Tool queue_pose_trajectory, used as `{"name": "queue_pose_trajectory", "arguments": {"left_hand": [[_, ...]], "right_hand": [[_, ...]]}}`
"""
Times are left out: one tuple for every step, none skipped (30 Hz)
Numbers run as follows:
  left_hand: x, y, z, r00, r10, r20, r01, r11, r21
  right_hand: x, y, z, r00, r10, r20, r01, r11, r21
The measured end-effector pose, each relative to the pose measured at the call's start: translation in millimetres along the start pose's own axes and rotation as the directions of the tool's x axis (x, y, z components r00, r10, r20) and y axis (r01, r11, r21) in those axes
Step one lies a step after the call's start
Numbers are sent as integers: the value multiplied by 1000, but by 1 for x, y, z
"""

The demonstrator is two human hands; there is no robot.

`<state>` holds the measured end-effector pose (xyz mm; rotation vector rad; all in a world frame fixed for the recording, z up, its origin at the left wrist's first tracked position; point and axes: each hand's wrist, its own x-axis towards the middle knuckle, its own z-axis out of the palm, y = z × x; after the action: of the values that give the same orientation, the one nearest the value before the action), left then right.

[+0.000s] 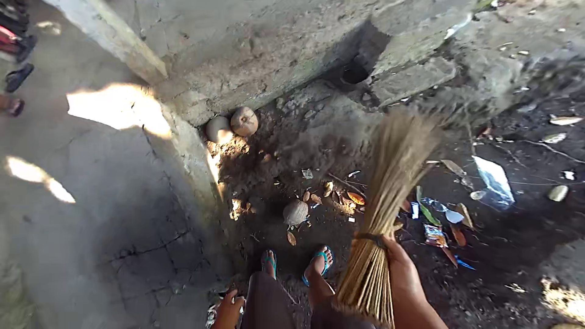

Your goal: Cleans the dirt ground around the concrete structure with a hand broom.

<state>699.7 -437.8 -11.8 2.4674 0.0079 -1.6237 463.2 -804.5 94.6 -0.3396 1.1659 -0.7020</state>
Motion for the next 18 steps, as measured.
{"name": "queue_pose_trajectory", "arguments": {"left_hand": [[-5,5,-3,1000,18,9,-17,999,-34],[-8,11,-7,999,40,20,-39,998,-48],[-12,15,-11,997,62,35,-61,997,-43],[-13,17,-16,995,89,51,-87,996,-32],[-12,16,-22,991,117,67,-116,993,-20],[-11,14,-28,987,143,72,-143,990,-14],[-10,11,-36,984,163,74,-162,987,-19],[-10,7,-45,983,170,74,-168,985,-25],[-8,1,-54,984,164,68,-162,986,-32],[-7,-7,-61,987,152,60,-149,988,-46],[-7,-16,-69,990,134,50,-132,990,-52],[-8,-26,-79,993,116,32,-114,992,-53],[-10,-34,-90,995,102,11,-101,993,-55],[-13,-43,-100,996,93,-9,-93,994,-62],[-15,-54,-109,996,84,-11,-85,994,-73],[-13,-67,-117,998,66,-5,-66,996,-65],[-11,-77,-124,999,38,10,-38,999,-39],[-7,-83,-130,1000,17,23,-17,1000,-4]], "right_hand": [[-10,14,10,994,64,85,-65,998,12],[-19,31,23,975,143,172,-149,989,17],[-23,49,38,940,226,255,-237,972,12],[-23,71,54,889,306,342,-320,947,-17],[-19,94,72,831,371,414,-383,922,-59],[-10,119,91,771,425,475,-423,898,-116],[4,145,110,725,473,501,-456,874,-165],[21,171,127,688,526,500,-490,845,-214],[37,196,143,673,577,463,-526,813,-249],[47,216,157,690,614,383,-556,789,-262],[44,231,171,739,622,257,-568,782,-257],[28,240,184,788,600,139,-559,792,-244],[2,244,194,815,575,66,-549,805,-226],[-27,244,196,822,568,37,-547,807,-224],[-55,242,192,814,580,33,-557,796,-237],[-77,240,184,798,601,33,-576,778,-251],[-92,240,173,780,625,22,-599,757,-261],[-95,242,162,757,654,9,-626,729,-276]]}}
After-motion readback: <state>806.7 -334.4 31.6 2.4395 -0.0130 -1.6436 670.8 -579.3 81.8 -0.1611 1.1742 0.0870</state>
